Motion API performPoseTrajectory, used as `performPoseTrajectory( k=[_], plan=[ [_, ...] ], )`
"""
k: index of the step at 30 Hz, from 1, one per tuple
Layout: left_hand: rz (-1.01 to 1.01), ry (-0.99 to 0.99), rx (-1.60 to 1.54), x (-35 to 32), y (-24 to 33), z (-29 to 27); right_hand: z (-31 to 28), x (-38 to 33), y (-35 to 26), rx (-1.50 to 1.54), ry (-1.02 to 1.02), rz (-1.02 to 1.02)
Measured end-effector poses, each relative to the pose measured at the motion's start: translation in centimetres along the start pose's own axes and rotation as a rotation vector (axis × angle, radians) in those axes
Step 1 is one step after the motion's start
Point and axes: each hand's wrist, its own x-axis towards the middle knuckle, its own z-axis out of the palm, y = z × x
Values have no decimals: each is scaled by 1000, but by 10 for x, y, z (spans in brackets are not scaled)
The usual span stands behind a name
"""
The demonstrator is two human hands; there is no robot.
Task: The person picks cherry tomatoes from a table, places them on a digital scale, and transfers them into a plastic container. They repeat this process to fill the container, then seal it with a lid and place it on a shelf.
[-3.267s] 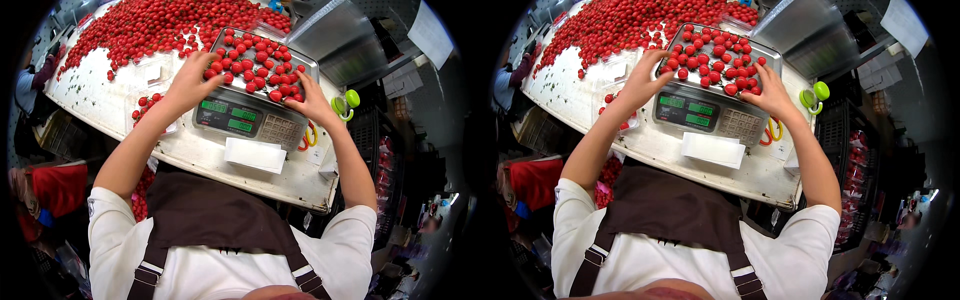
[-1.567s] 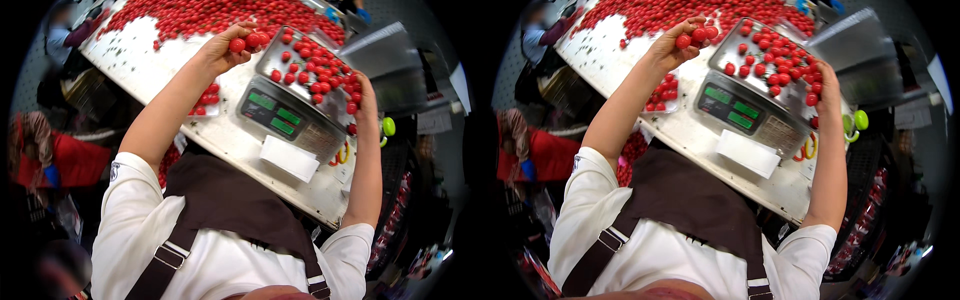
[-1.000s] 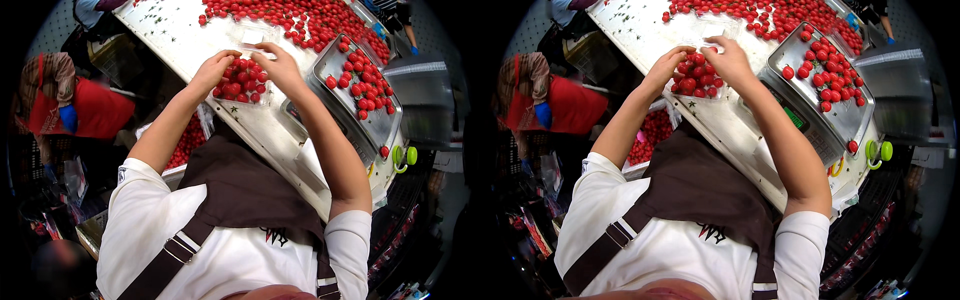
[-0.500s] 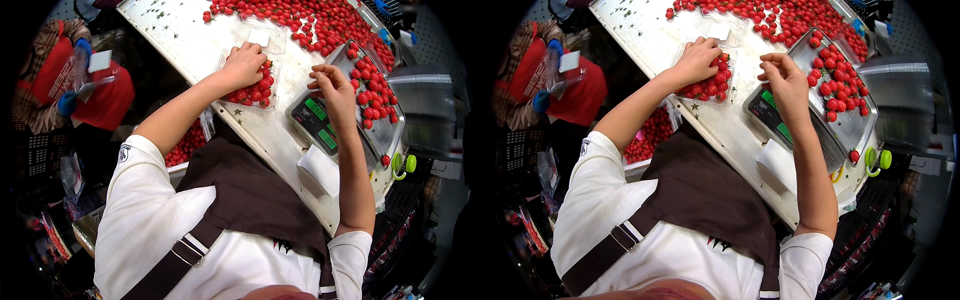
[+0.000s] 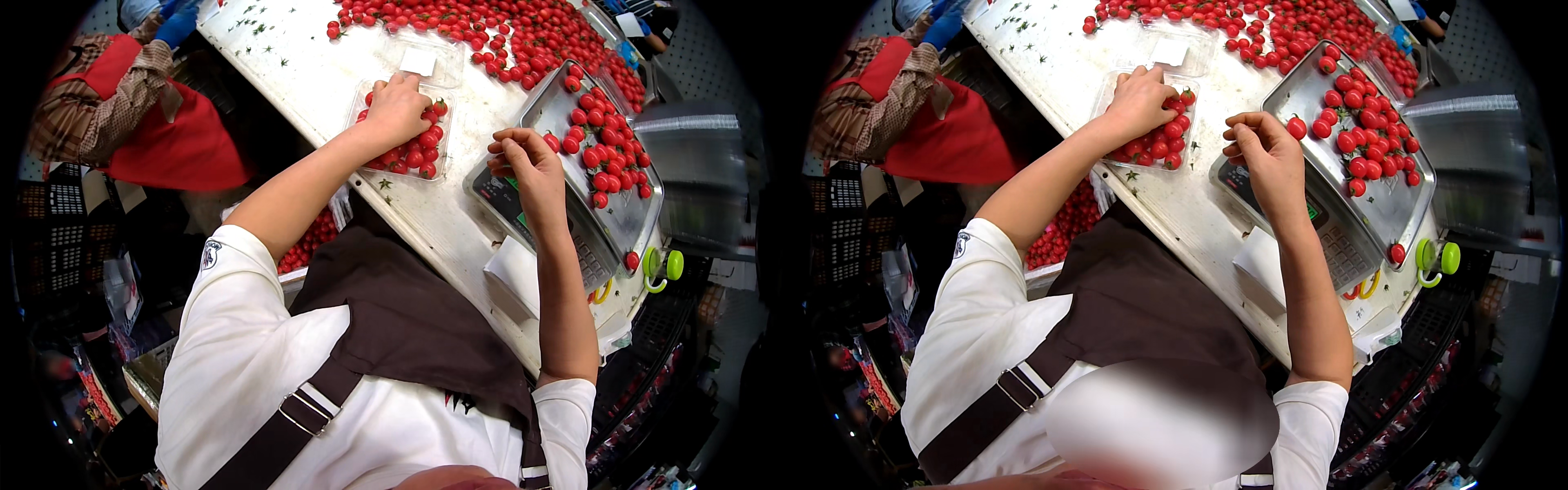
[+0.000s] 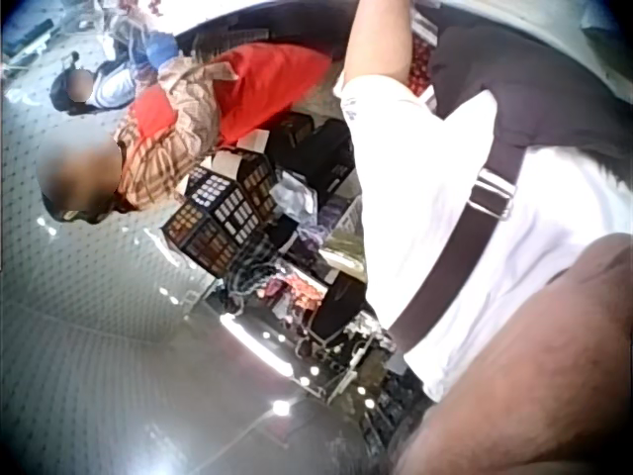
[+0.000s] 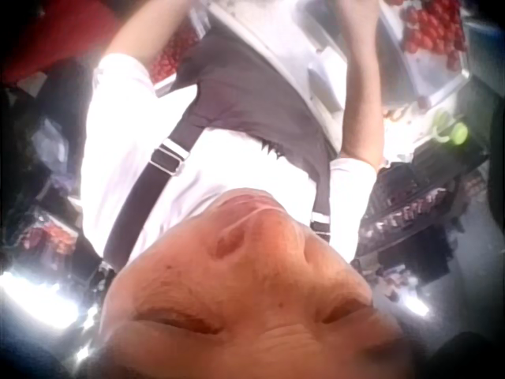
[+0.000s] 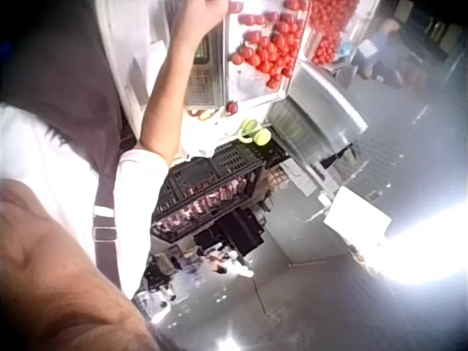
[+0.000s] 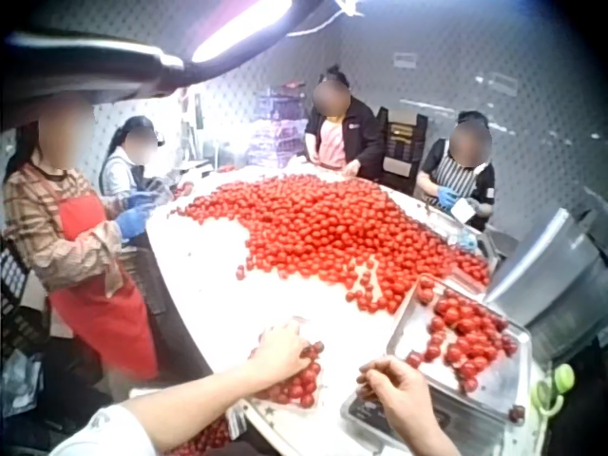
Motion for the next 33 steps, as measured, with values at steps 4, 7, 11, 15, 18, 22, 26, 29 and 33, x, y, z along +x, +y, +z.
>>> performPoseTrajectory(
  k=[4,7,11,15,18,22,26,29,33],
  plan=[
    [7,220,-299,-3,-10,-7,-3,-7,-3,10,22,9],
    [-134,27,-984,-16,-25,-36,-6,-11,4,37,28,10],
    [-278,-118,-1512,-65,-18,-80,1,-18,7,71,4,57],
    [-262,-148,-1603,-109,-18,-91,24,-26,10,103,-84,61],
    [-261,-106,-1610,-132,-13,-98,37,-29,13,76,-130,66],
    [-280,-161,-1582,-152,-17,-106,41,-34,20,87,-119,91],
    [-202,-105,-1536,-166,-10,-115,43,-41,33,82,-128,104],
    [-148,-130,-1480,-172,-14,-116,48,-47,45,65,-156,97],
    [-129,-131,-1437,-182,-16,-120,56,-55,46,31,-153,112]
  ],
)
